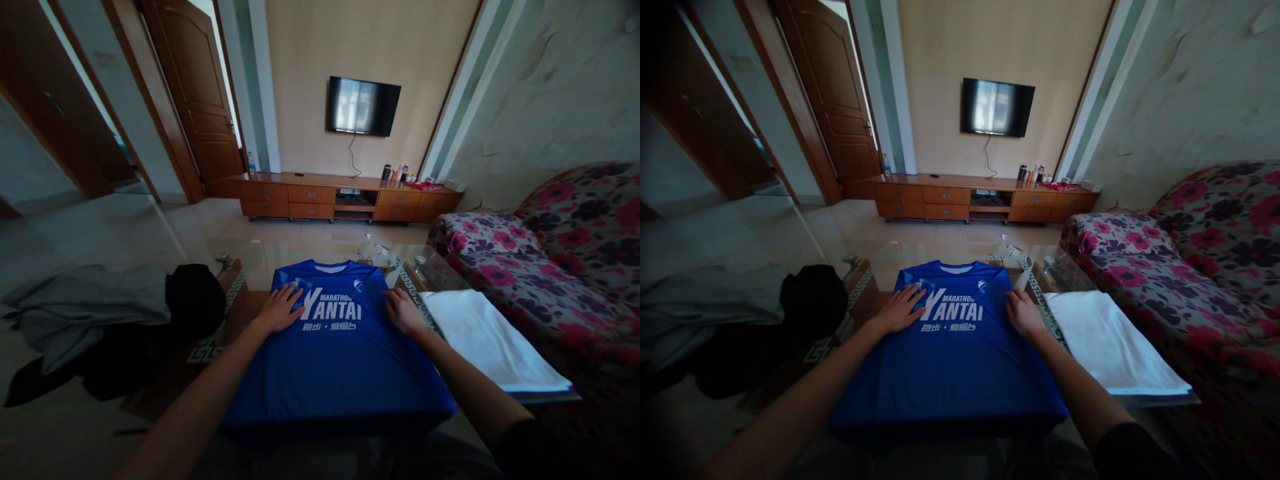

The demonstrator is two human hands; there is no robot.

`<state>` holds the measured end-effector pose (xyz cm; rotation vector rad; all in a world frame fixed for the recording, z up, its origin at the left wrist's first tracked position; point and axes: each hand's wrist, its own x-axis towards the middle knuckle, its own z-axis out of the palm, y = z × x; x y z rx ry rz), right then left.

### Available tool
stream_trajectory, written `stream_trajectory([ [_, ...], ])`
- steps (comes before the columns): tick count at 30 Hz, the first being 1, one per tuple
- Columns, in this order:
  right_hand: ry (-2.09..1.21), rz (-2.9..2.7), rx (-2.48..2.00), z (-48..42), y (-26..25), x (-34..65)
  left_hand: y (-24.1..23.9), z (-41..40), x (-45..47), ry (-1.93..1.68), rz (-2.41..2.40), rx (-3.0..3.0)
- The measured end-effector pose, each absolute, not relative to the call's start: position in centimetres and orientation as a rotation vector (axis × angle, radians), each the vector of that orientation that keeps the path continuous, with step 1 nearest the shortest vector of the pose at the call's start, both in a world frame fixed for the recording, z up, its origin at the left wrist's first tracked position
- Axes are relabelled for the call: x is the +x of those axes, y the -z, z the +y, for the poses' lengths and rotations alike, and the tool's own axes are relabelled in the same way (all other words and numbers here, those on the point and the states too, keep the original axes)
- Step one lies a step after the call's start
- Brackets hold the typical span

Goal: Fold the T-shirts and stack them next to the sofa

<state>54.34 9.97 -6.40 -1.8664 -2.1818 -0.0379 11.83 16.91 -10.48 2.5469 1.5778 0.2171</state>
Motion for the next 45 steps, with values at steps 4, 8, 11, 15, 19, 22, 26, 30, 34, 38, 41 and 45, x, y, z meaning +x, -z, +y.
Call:
stream_trajectory([
  [4,0.039,-2.236,-1.859,12.1,7.6,53.2,10.1,16.9,11.7,-0.222,1.459,2.619],
  [8,-0.060,-2.314,-1.889,12.9,8.8,52.7,9.2,16.8,11.5,-0.245,1.391,2.606],
  [11,-0.128,-2.314,-1.964,13.2,9.2,52.4,8.7,16.8,11.5,-0.310,1.375,2.608],
  [15,-0.062,-2.223,-1.979,14.0,8.9,52.0,9.1,17.0,11.5,-0.414,1.520,2.583],
  [19,-0.093,-2.263,-1.986,14.9,9.2,51.7,9.5,17.2,11.1,-0.269,1.456,2.586],
  [22,-0.147,-2.295,-2.036,15.1,10.0,51.6,9.3,17.3,10.6,-0.258,1.347,2.618],
  [26,-0.137,-2.280,-2.058,15.4,10.6,51.5,8.9,17.6,10.7,-0.364,1.353,2.610],
  [30,-0.125,-2.256,-2.063,15.6,10.7,51.3,9.7,18.5,11.2,-0.547,1.655,2.526],
  [34,-0.102,-2.238,-2.075,15.5,10.9,51.1,10.9,19.3,10.9,-0.395,1.720,2.482],
  [38,-0.068,-2.223,-2.086,15.3,11.0,51.0,10.4,19.8,10.3,-0.388,1.661,2.515],
  [41,-0.055,-2.212,-2.084,15.4,11.1,51.0,9.9,20.5,10.4,-0.541,1.739,2.521],
  [45,-0.060,-2.216,-2.073,15.3,11.2,51.0,10.6,22.0,10.8,-0.537,1.914,2.422],
])
